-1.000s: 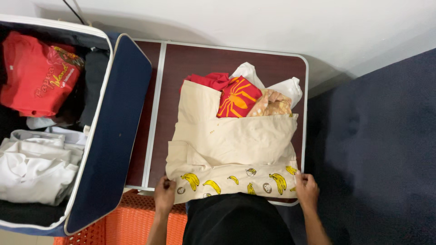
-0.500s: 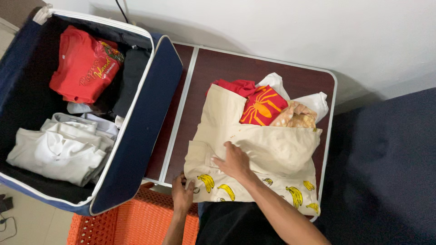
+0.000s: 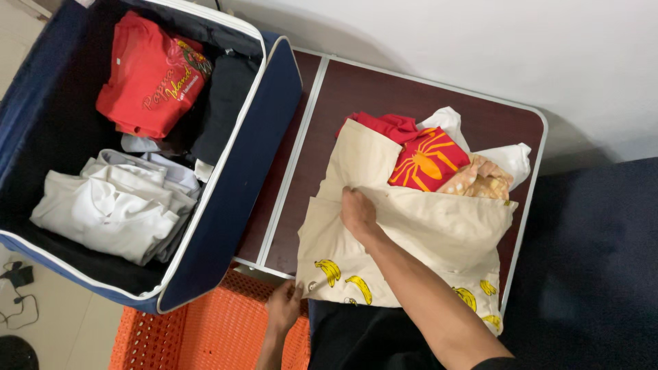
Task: The person folds shirts and shorts by hand on a small table and places them into a suitcase.
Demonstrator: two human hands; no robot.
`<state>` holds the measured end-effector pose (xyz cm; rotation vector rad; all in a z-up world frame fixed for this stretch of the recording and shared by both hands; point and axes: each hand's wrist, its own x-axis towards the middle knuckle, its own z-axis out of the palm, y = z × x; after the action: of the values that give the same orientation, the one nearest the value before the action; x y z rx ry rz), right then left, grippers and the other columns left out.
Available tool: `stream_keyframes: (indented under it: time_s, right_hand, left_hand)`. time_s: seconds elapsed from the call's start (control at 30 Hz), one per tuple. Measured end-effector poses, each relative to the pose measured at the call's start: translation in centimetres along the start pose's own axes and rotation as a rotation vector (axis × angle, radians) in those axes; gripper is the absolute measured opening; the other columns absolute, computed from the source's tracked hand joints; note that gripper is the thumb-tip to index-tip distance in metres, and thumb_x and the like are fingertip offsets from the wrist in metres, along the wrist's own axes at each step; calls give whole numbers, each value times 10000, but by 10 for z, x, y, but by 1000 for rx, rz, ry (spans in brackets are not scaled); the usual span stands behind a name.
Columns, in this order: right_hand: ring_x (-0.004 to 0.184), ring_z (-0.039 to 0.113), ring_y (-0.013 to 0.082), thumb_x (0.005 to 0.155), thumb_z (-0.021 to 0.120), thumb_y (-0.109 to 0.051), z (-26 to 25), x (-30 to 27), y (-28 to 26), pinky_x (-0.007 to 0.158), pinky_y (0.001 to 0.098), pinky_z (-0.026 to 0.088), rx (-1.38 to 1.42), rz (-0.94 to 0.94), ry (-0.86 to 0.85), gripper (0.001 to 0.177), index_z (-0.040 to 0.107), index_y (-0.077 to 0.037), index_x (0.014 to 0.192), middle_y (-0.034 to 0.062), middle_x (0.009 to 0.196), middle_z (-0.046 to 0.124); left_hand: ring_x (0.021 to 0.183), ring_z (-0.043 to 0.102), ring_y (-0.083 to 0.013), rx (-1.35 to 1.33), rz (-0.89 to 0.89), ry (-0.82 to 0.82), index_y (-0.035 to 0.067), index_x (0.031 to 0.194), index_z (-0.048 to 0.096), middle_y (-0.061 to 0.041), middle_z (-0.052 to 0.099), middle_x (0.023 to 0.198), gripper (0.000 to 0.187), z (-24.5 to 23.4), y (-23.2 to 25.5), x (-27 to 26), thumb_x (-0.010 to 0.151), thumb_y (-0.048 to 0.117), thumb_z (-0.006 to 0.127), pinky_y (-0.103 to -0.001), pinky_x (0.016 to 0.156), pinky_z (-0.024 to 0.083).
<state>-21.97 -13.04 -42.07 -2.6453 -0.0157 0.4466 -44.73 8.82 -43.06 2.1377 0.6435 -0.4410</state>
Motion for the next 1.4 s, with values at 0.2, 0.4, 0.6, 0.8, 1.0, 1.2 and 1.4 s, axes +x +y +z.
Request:
stream_keyframes:
  time_s: [0.2, 0.4, 0.6, 0.8, 1.0, 1.2, 1.4]
  right_hand:
    - [887, 655, 386, 821, 716, -105, -40, -51, 29, 788, 520, 506, 127, -266, 201, 196, 630, -36, 984, 165, 917, 680]
    - [1162, 596, 356, 847, 755, -218, -37, -193, 113, 1048, 527, 439, 43, -379, 353, 361, 668, -41, 1149, 161, 1226, 642]
    - [1386, 392, 432, 854, 672, -327, -16, -276, 212, 1143, 577, 339, -68, -100, 382, 632, 507, -22, 1384, 278, 1502, 392]
    - [1500, 155, 426, 946, 427, -547, -5, -278, 255, 1174, 639, 137, -268, 339, 176, 804, 226, -64, 1558, 272, 1638, 100]
    - [1527, 169, 414, 984, 432, -518, -19, -273, 297, 1170, 667, 122, -38, 706, 403, 800, 233, -54, 1605, 262, 1662, 169]
    - [1372, 483, 405, 944, 622, -431, -63, -193, 340, 1152, 575, 337, 120, 545, 624, 665, 489, -58, 1478, 216, 1480, 541]
    - [1351, 529, 371, 873, 689, -206, -109, -105, 345, 1106, 455, 412, 489, 330, 533, 653, 505, -57, 1481, 217, 1468, 561]
  left_hand:
    - [732, 682, -290, 11, 11, 100, 18, 963, 700, -146, 710, 802, 385, 5, -1, 10, 935, 396, 639, -423, 710, 537]
    - [750, 662, -317, 18, 209, 281, -36, 1020, 613, -198, 666, 851, 459, 29, -11, 11, 851, 362, 766, -436, 690, 540]
    - [720, 651, -293, 63, 86, 317, -6, 1053, 611, -161, 670, 801, 445, 37, 1, 12, 853, 356, 776, -428, 688, 539]
    - [651, 652, -272, 129, 67, 282, 41, 1041, 653, -138, 670, 747, 383, 20, 15, 11, 847, 346, 780, -408, 666, 559]
    - [965, 674, -337, 288, -26, 214, -1, 1189, 642, -218, 686, 1062, 467, -5, 59, 38, 903, 361, 717, -447, 888, 539]
    - [1334, 462, -431, 227, 313, 135, -40, 1418, 478, -287, 529, 1406, 661, 17, 172, 108, 910, 324, 695, -506, 1134, 378]
    - [1317, 506, -418, 184, 411, 18, -36, 1462, 399, -262, 541, 1414, 802, 65, 220, 217, 811, 207, 799, -475, 1114, 404]
